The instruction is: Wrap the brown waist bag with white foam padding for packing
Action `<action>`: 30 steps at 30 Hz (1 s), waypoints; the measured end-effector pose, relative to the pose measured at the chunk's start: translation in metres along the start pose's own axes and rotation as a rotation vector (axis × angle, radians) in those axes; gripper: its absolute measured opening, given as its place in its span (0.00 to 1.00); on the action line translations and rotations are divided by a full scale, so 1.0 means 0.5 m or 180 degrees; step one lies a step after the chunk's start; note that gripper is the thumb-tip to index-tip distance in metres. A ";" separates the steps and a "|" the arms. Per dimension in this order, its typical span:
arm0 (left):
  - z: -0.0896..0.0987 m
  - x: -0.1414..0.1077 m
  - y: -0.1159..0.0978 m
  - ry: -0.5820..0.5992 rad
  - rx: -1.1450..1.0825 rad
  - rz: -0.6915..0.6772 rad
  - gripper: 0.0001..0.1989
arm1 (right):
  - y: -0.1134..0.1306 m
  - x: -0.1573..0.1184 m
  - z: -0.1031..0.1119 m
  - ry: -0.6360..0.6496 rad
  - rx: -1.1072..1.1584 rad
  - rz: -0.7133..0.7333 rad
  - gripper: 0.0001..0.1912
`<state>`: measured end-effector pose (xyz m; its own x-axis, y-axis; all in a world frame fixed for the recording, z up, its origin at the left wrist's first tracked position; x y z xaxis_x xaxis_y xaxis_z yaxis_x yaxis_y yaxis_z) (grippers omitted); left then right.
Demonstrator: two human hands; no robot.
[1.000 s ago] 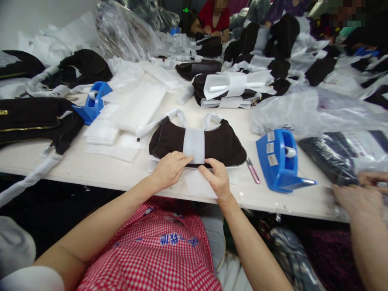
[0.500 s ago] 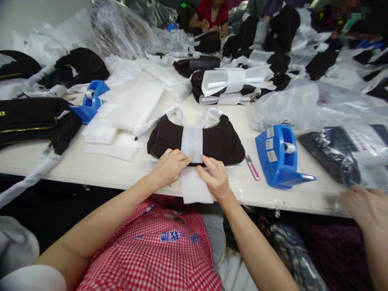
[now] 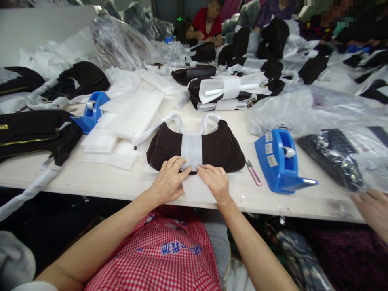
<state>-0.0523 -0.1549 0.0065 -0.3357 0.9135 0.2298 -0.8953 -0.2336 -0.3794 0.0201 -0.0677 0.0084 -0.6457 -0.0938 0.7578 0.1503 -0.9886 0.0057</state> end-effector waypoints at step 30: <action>0.025 0.042 0.052 -0.0741 0.0063 0.1134 0.31 | -0.030 0.033 -0.025 0.0046 -0.0657 -0.1272 0.05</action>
Point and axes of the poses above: each hand's wrist, its own x-axis towards the middle knuckle, its own z-axis out of the back of the hand, y = z × x, the point moved 10 cm from there along x, towards the middle knuckle, and after that the axes turned 14 degrees about -x, right-handed, at the moved point
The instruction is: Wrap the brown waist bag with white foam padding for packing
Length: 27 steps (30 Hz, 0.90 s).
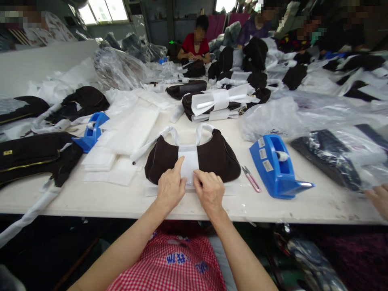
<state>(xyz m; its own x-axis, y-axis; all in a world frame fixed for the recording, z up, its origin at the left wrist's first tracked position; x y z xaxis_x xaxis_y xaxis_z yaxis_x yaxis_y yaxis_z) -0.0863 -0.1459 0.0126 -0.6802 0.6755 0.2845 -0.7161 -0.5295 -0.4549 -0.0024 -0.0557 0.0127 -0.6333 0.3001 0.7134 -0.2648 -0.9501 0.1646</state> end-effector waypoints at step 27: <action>-0.041 0.055 -0.049 0.0681 0.0502 -0.1148 0.27 | -0.016 0.059 -0.065 0.1791 0.0078 -0.0491 0.10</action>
<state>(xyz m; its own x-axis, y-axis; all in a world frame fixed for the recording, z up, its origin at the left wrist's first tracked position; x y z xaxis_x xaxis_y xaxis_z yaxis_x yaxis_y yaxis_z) -0.0840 -0.1039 0.0144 -0.3469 0.9134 0.2129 -0.9279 -0.3012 -0.2198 -0.0425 -0.0365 0.0104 -0.8794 0.4276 0.2094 -0.3720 -0.8915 0.2585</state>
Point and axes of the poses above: each hand's wrist, its own x-axis towards the middle knuckle, its own z-axis out of the back of the hand, y = z × x, the point moved 10 cm from there along x, towards the middle knuckle, and after that the axes turned 14 degrees about -x, right-handed, at the moved point
